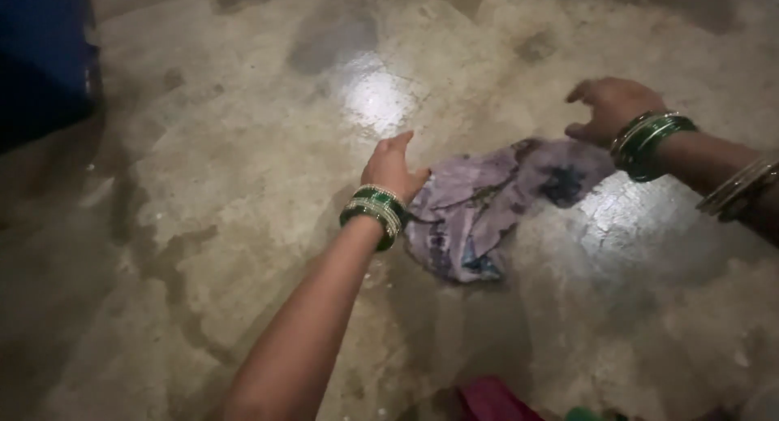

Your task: The person is mopping a concrete floor using a wet cloth, then rinsing the cloth in a bucket of water.

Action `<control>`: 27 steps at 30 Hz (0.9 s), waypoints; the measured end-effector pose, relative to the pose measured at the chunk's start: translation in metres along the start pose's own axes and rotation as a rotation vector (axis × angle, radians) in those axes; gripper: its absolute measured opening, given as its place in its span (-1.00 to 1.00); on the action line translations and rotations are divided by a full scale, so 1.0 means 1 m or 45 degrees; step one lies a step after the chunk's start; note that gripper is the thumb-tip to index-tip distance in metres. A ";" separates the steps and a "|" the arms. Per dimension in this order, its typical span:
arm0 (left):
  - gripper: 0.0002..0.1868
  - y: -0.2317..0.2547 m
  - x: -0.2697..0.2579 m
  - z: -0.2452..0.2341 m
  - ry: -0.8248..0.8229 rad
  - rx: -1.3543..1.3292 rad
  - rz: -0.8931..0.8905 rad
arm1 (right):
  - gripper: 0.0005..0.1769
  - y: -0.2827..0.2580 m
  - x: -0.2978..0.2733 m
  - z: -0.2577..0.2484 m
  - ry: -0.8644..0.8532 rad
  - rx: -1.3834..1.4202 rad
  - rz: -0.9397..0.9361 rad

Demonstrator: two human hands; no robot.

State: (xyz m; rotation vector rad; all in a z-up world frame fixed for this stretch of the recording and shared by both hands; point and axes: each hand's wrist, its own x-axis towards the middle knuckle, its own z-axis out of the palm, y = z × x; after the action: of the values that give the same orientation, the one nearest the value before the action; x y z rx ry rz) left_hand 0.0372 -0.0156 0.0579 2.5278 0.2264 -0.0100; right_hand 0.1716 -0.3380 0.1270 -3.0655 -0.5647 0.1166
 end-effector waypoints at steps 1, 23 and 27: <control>-0.05 -0.001 -0.004 0.007 -0.021 0.041 0.142 | -0.39 0.004 0.001 0.005 0.031 0.003 -0.216; 0.02 0.090 -0.021 0.099 -0.432 0.515 -0.128 | -0.12 -0.003 0.021 0.128 0.130 -0.013 -1.208; 0.05 0.114 0.014 0.110 -0.463 0.574 -0.248 | -0.13 0.007 0.029 0.130 0.198 0.009 -1.020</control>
State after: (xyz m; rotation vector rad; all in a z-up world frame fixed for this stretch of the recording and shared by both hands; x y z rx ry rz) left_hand 0.0747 -0.1674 0.0307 2.8711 0.3520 -0.6588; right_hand 0.1910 -0.3329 -0.0051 -2.5533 -1.6772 -0.1335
